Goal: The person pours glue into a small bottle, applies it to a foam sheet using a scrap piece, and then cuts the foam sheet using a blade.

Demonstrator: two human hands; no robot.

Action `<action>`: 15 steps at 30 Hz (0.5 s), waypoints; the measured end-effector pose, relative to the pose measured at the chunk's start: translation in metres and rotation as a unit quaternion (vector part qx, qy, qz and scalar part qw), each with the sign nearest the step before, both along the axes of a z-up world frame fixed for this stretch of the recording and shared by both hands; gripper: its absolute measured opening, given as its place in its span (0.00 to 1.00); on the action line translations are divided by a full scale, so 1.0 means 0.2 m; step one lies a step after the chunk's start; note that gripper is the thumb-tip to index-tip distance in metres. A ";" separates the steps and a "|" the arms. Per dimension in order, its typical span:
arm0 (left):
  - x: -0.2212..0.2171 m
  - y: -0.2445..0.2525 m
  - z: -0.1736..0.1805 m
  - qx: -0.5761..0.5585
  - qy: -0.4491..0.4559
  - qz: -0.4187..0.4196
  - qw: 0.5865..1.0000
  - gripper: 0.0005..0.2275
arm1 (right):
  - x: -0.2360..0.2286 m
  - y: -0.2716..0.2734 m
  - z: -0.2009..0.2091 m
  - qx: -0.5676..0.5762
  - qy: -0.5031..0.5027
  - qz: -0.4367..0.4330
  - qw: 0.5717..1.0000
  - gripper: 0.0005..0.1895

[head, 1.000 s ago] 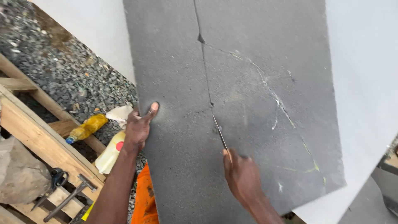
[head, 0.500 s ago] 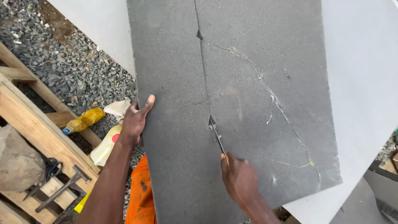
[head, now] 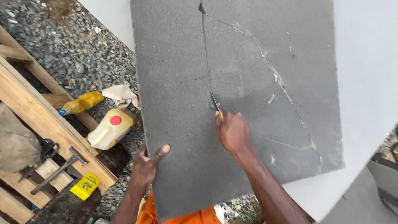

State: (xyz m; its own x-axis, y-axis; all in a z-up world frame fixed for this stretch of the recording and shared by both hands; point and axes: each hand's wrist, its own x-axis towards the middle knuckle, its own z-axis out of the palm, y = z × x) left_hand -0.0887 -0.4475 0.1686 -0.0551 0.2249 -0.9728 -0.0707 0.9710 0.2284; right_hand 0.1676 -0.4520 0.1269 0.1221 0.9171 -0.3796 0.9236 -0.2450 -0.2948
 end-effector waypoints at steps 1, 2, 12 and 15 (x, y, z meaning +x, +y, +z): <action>-0.01 -0.03 -0.03 0.036 -0.004 -0.006 0.999 0.45 | -0.01 -0.08 0.03 -0.020 0.019 -0.026 0.999 0.25; -0.03 -0.04 -0.07 0.077 -0.007 -0.011 0.997 0.42 | -0.03 -0.14 0.04 -0.035 0.039 -0.052 0.997 0.33; -0.08 -0.18 -0.01 0.211 -0.022 -0.029 0.977 0.30 | -0.05 -0.03 0.00 0.002 -0.064 -0.038 0.997 0.21; -0.07 -0.23 -0.08 0.175 -0.020 -0.089 0.980 0.39 | -0.05 -0.35 0.17 0.014 -0.141 0.096 0.985 0.14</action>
State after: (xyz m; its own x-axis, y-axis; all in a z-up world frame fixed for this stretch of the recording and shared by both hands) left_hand -0.1034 -0.4941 0.1533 0.0530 0.5478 -0.8349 0.0776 0.8313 0.5504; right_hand 0.1574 -0.5226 0.1608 0.0414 0.9430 -0.3302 0.9983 -0.0523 -0.0243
